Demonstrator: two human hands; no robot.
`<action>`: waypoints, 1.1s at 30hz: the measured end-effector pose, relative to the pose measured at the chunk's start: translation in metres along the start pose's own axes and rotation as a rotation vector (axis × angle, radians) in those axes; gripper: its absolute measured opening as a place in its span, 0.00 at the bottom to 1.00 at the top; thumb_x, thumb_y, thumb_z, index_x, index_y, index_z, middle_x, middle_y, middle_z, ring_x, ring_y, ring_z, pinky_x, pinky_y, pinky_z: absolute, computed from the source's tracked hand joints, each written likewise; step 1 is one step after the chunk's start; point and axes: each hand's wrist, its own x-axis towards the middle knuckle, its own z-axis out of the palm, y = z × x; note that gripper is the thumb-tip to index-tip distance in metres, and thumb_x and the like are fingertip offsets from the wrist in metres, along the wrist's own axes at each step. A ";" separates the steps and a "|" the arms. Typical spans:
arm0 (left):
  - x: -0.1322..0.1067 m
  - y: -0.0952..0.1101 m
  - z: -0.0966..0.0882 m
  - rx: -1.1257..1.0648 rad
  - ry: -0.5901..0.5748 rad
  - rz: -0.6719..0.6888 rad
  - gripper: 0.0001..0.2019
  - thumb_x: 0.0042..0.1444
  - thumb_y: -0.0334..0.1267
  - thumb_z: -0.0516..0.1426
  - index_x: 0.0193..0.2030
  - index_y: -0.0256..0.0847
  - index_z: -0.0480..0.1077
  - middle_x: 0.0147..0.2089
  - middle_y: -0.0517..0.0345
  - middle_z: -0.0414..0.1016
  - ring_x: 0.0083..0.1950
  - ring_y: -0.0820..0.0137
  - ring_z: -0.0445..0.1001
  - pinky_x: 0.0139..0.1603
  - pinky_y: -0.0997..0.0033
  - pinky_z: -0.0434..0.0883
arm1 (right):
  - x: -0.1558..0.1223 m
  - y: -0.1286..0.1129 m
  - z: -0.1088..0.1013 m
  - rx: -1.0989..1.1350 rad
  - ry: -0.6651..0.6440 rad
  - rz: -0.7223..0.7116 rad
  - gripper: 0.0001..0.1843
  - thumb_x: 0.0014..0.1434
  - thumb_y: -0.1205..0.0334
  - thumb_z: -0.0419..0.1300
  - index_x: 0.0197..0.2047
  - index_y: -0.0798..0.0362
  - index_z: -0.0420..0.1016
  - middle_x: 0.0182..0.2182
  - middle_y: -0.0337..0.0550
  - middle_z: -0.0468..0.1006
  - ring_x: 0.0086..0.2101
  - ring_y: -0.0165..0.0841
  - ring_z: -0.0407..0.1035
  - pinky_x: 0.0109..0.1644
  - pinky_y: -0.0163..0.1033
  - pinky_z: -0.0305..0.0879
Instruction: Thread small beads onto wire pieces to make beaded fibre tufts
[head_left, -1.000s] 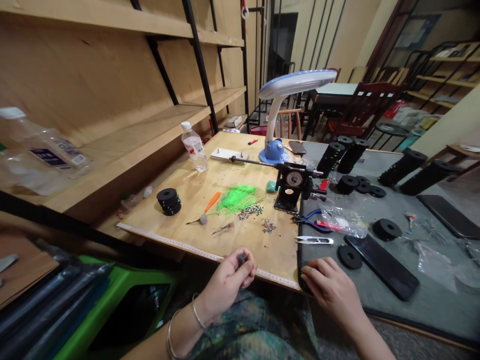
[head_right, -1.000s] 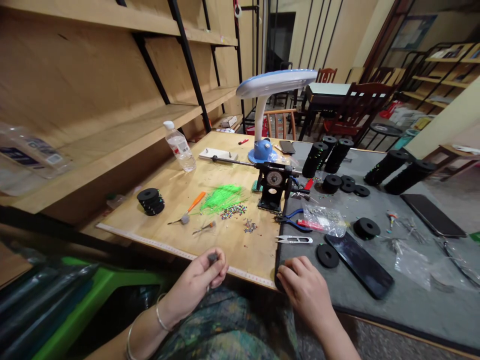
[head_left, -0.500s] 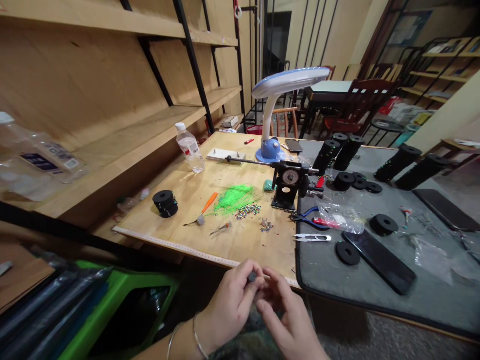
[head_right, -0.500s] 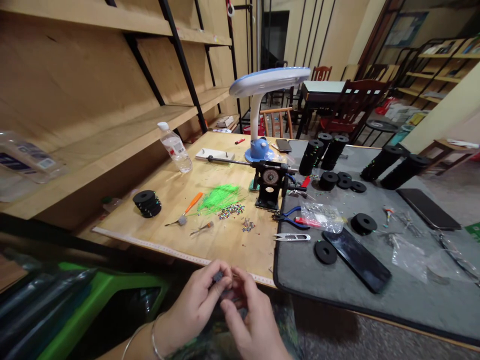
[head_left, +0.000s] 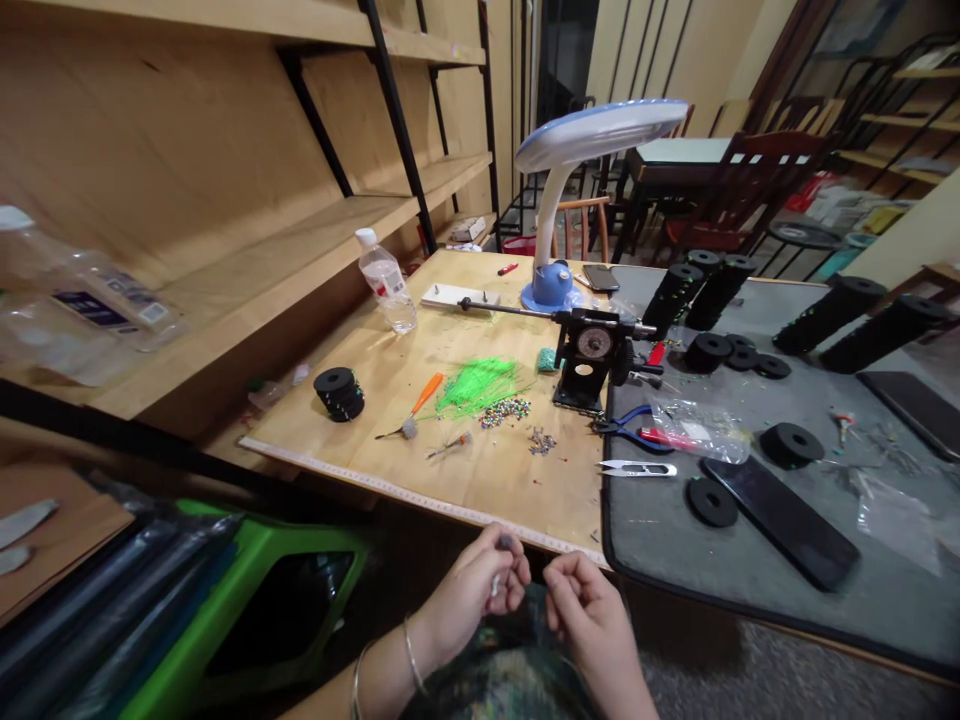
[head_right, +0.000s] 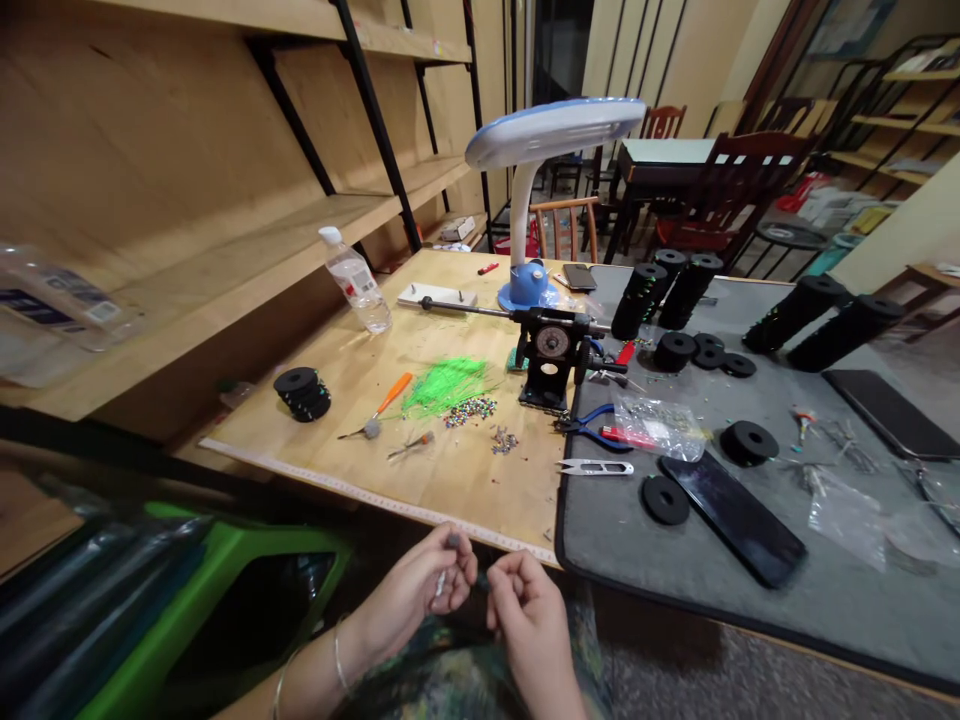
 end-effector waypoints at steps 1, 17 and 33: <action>-0.001 -0.002 0.000 -0.014 -0.005 -0.004 0.07 0.51 0.40 0.52 0.32 0.39 0.62 0.30 0.59 0.69 0.23 0.77 0.63 0.23 0.75 0.49 | 0.000 0.001 0.001 0.036 0.009 0.020 0.24 0.54 0.38 0.58 0.28 0.52 0.64 0.13 0.30 0.62 0.15 0.25 0.53 0.20 0.30 0.49; -0.011 -0.021 0.006 0.013 0.056 -0.082 0.09 0.49 0.39 0.58 0.27 0.39 0.61 0.25 0.62 0.66 0.24 0.78 0.58 0.25 0.75 0.49 | -0.006 0.002 0.006 0.119 -0.005 0.073 0.26 0.49 0.37 0.62 0.26 0.52 0.65 0.13 0.29 0.63 0.14 0.24 0.52 0.18 0.29 0.47; -0.011 -0.022 0.012 -0.046 0.008 -0.131 0.12 0.45 0.41 0.60 0.27 0.39 0.61 0.24 0.63 0.66 0.22 0.79 0.58 0.23 0.74 0.46 | -0.007 0.007 0.007 0.150 -0.007 0.059 0.24 0.50 0.39 0.63 0.27 0.54 0.68 0.13 0.31 0.64 0.15 0.24 0.54 0.18 0.29 0.48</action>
